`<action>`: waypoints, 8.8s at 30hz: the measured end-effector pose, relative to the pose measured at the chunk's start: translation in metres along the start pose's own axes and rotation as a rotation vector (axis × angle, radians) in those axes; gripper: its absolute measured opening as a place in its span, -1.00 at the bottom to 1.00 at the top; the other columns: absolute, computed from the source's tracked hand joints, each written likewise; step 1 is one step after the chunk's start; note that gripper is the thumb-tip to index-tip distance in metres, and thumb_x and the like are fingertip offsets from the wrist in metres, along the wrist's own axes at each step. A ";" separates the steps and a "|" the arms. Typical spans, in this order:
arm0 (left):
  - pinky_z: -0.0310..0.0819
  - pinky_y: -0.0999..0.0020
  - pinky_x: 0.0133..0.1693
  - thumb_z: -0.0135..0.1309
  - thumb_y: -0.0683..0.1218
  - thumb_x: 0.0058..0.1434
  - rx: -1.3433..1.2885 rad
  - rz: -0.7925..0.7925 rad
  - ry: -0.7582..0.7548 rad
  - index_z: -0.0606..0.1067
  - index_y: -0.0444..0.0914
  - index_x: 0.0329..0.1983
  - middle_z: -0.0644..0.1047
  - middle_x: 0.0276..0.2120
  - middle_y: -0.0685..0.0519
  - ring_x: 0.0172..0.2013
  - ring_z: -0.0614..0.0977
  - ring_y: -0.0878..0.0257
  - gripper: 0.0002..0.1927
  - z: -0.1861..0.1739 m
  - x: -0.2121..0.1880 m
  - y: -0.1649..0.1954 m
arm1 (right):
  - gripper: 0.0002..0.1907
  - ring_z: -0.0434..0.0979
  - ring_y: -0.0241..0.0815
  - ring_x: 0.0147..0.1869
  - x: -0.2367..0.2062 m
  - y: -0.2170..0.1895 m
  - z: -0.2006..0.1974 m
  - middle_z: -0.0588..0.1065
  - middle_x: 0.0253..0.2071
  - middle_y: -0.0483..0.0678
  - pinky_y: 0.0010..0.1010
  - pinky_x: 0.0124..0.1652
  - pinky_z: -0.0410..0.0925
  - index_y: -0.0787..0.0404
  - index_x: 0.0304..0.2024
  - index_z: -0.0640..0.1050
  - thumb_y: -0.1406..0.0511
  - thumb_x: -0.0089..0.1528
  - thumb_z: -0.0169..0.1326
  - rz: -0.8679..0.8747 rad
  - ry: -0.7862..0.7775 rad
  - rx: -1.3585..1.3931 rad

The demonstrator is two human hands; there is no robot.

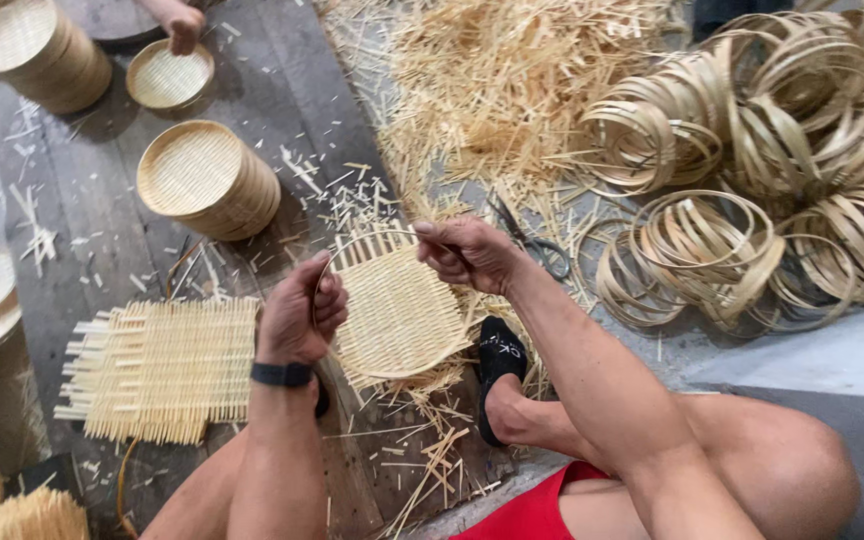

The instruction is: The person sits on the workshop floor and assembles bamboo steamer baskets. They take a square woven bamboo mat, press it into a round wooden rim, tuck and trim the protruding mat ends with scissors, then place the finished basket onto a stack of completed baskets.

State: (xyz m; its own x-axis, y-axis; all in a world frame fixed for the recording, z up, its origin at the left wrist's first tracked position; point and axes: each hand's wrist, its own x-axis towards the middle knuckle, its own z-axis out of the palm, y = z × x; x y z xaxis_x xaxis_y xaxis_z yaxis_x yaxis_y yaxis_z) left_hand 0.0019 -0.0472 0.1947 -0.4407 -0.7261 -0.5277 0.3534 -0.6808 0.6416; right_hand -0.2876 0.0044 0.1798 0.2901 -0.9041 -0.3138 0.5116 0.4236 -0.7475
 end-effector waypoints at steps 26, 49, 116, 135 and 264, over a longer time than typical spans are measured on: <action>0.08 0.47 -0.58 0.01 0.14 0.40 -0.573 0.144 0.086 0.46 -0.21 -0.41 0.28 -0.68 0.20 -0.64 0.23 0.37 -0.62 -0.057 0.063 -0.061 | -0.59 0.28 -0.29 -0.49 0.037 0.057 0.012 0.30 -0.57 -0.16 -0.45 -0.44 0.22 0.18 -0.42 0.52 0.07 0.42 0.06 -0.213 0.207 0.469; 0.08 0.51 -0.63 0.16 0.14 0.25 -0.489 0.227 0.302 0.57 -0.10 -0.02 0.24 -0.68 0.25 -0.67 0.22 0.44 -0.67 -0.086 0.066 -0.081 | -0.76 0.56 -0.31 -0.34 0.045 0.072 -0.011 0.59 -0.26 -0.07 -0.44 -0.34 0.52 0.27 -0.05 0.66 0.28 0.29 0.20 -0.041 0.525 -0.405; 0.36 0.11 0.18 0.07 0.12 0.40 1.455 0.792 0.124 0.67 -0.01 0.03 0.50 0.13 0.07 0.10 0.44 0.08 -0.73 -0.131 0.188 -0.141 | 0.04 -0.08 0.33 0.55 0.077 0.228 0.000 0.08 0.43 0.31 0.30 0.41 -0.23 0.36 0.41 0.22 -0.12 0.06 0.12 -0.245 -0.100 -1.975; 0.58 0.34 -0.29 0.12 0.05 0.35 1.060 0.488 0.187 0.68 -0.20 -0.14 0.68 -0.33 0.02 -0.34 0.73 0.18 -0.74 -0.132 0.200 -0.147 | -0.88 0.60 -0.22 -0.25 0.154 0.181 -0.081 0.62 -0.28 0.00 -0.43 -0.24 0.42 0.22 -0.11 0.68 0.32 0.39 0.17 -0.300 0.325 -1.079; 0.20 -0.16 0.32 0.44 0.05 -0.25 1.642 0.503 0.262 0.10 0.00 0.51 0.19 0.35 -0.26 0.35 0.24 -0.28 0.21 -0.057 0.104 -0.212 | -0.75 0.41 -0.17 -0.29 0.036 0.162 -0.203 0.41 -0.33 -0.01 -0.27 -0.30 0.38 0.23 -0.16 0.51 0.23 0.44 -0.13 0.323 0.187 -2.069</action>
State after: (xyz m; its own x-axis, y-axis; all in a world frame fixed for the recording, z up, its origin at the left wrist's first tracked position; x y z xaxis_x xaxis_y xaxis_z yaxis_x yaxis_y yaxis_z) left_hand -0.0721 0.0160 -0.0278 -0.3669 -0.9270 -0.0776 -0.8076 0.2760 0.5211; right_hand -0.3587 0.0286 -0.0717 0.0306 -0.8781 -0.4775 -0.9993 -0.0176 -0.0316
